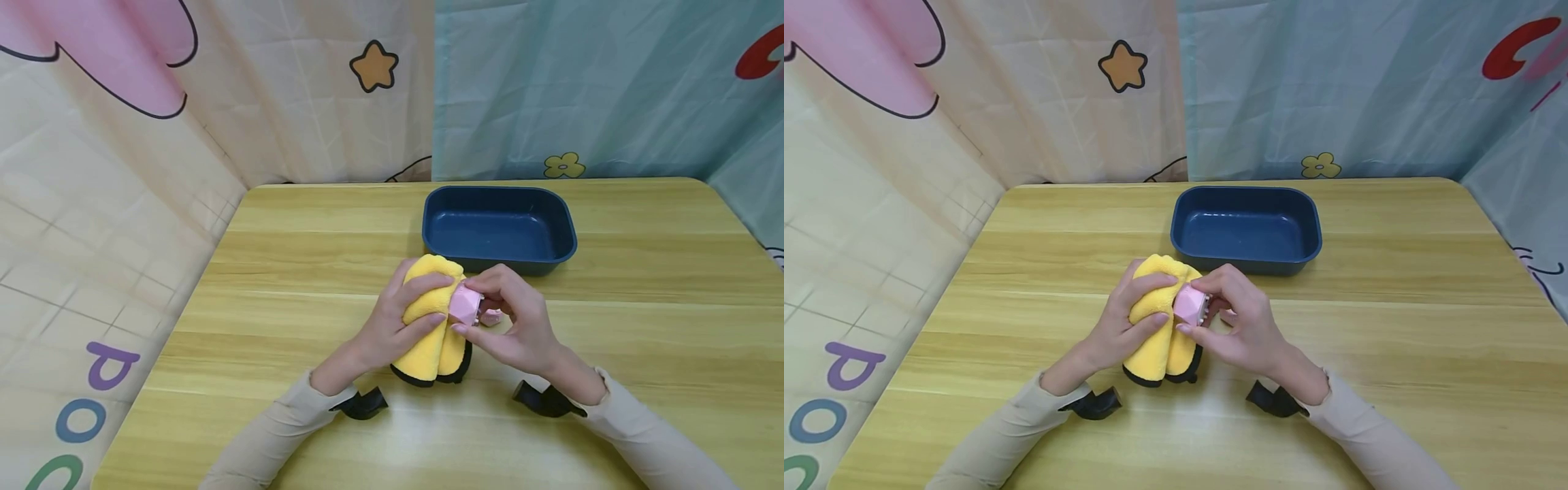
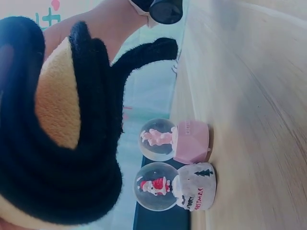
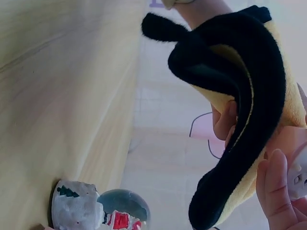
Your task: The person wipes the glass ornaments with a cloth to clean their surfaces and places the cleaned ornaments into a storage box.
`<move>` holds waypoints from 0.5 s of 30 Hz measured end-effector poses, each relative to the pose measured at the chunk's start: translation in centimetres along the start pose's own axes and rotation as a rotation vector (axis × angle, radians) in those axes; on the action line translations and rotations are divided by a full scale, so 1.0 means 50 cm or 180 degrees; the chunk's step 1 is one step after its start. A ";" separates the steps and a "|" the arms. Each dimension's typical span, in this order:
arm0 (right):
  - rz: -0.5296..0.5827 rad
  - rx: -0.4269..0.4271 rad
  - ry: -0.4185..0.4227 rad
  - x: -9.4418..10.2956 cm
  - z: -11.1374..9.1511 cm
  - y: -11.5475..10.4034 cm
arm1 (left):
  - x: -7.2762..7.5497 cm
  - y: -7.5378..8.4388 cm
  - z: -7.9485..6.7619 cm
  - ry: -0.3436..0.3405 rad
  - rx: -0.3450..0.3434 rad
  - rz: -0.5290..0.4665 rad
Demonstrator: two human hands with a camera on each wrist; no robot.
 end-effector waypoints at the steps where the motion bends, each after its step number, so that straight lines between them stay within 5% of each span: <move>1: 0.0088 -0.0061 0.0011 0.000 -0.001 0.002 | 0.000 0.000 0.000 -0.0001 -0.0011 0.0015; 11: 0.0783 -0.1251 -0.0012 0.002 -0.015 0.033 | -0.001 0.003 -0.003 -0.0079 -0.0115 0.0276; 15: 0.0924 -0.1462 -0.0073 0.001 -0.016 0.040 | -0.001 0.003 -0.002 -0.0089 -0.0160 0.0364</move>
Point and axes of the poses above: each hand's wrist, its own z-axis towards the middle knuckle, its own x-axis out of the back of the hand, y = z × x, the point moved 6 cm from there along z, towards the middle knuckle, and after that the axes turned 5 degrees about z, right-handed, at the moved point
